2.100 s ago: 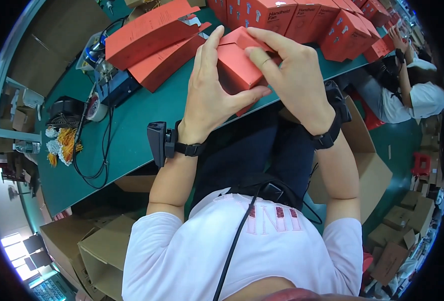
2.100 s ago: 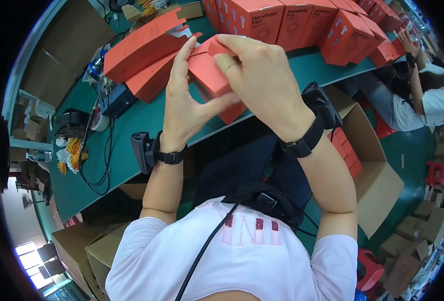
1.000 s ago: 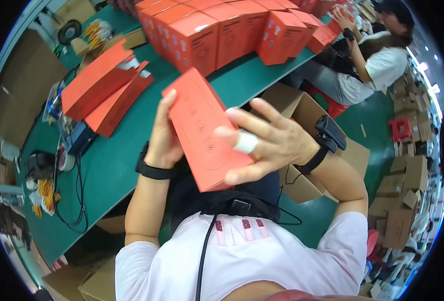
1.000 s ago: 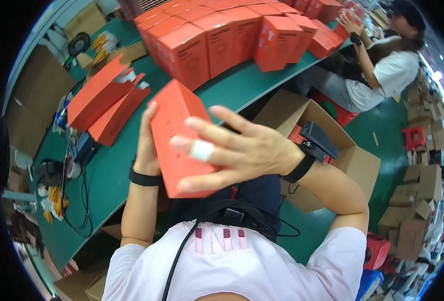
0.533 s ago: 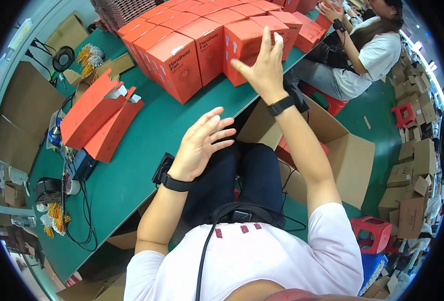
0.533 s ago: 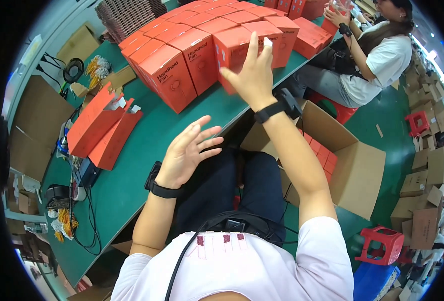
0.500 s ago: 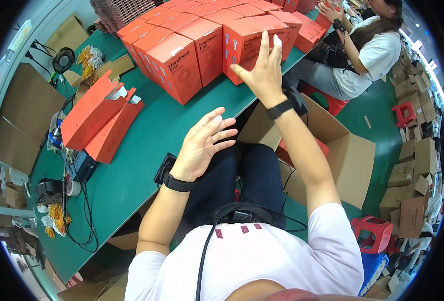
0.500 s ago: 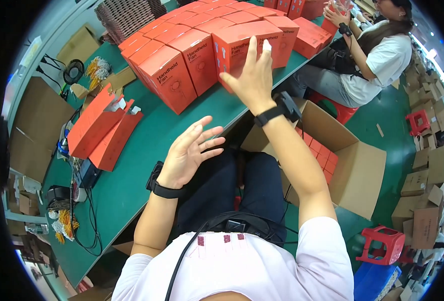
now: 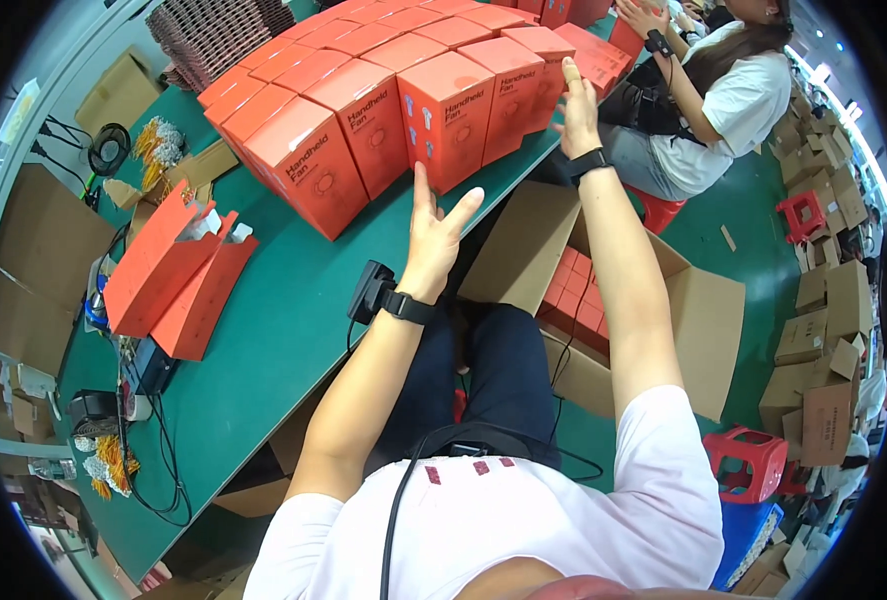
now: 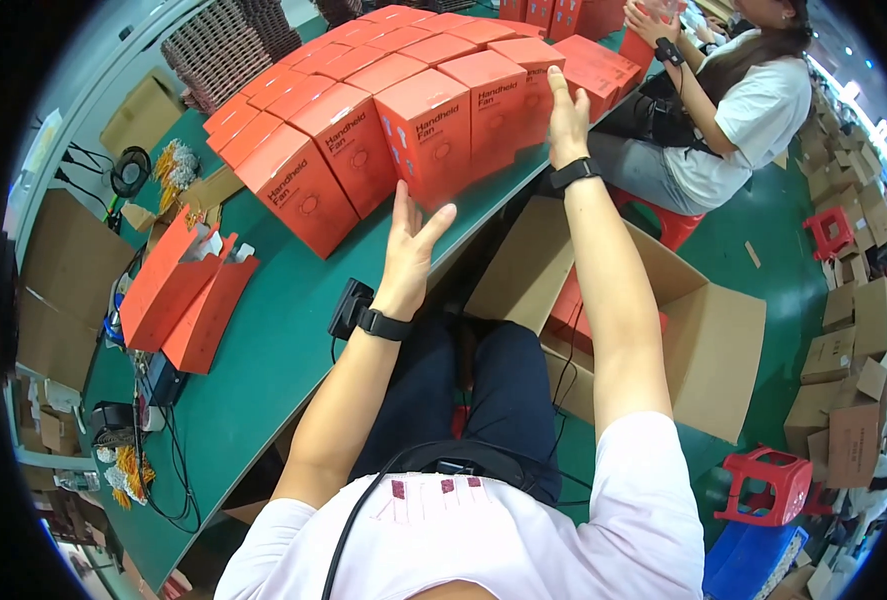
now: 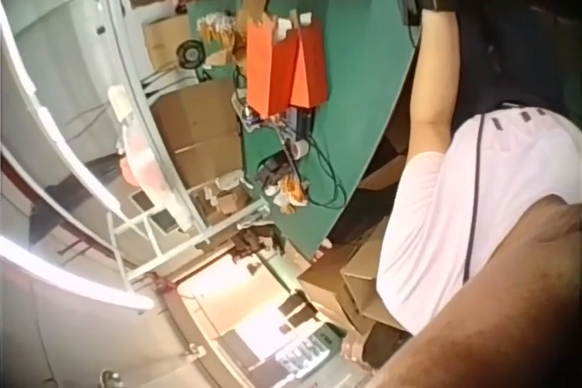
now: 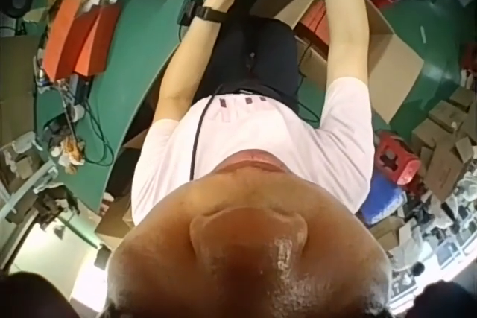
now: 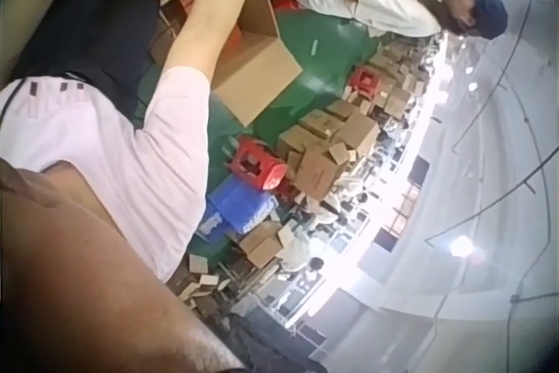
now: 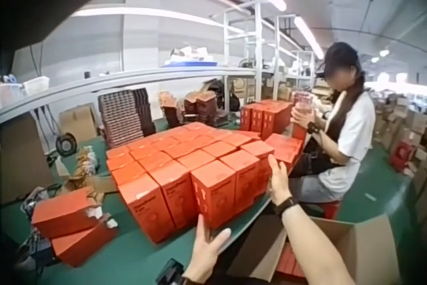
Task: Packaging handheld electronic devices into red boxes and then into larger shipping cartons on an assembly line.
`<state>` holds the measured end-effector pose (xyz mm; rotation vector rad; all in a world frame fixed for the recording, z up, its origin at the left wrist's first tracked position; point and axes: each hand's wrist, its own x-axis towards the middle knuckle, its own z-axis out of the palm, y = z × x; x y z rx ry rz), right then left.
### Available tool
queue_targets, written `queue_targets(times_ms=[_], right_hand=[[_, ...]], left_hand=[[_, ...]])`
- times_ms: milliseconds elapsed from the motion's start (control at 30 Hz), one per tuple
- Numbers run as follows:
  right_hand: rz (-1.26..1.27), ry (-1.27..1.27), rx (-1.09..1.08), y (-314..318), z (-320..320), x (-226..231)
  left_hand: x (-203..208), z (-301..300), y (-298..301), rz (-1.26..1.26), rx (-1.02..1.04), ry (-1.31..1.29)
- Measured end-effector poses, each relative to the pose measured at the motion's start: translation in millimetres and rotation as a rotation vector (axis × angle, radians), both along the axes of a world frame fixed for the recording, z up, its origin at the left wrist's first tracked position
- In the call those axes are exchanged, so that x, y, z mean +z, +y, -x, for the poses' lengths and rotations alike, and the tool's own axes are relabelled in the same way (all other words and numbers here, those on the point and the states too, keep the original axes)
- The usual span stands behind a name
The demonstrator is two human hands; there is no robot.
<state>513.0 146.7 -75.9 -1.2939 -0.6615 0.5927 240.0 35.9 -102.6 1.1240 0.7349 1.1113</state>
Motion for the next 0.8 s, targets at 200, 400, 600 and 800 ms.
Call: queue_targets(times_ms=[200, 400, 600, 800], right_hand=[[-0.099, -0.23, 0.07, 27, 23, -27], [-0.075, -0.298, 0.106, 58, 8, -40], [0.094, -0.349, 0.27, -84, -72, -6], [0.608, -0.424, 0.126, -302, -38, 22]], left_hand=[[-19, -21, 11, -0.061, 0.022, 0.092], [-10, -21, 2, -0.184, 0.107, 0.187], [-7, 29, -96, 0.009, -0.481, 0.1], [-83, 106, -118, -0.277, -0.705, 0.82]])
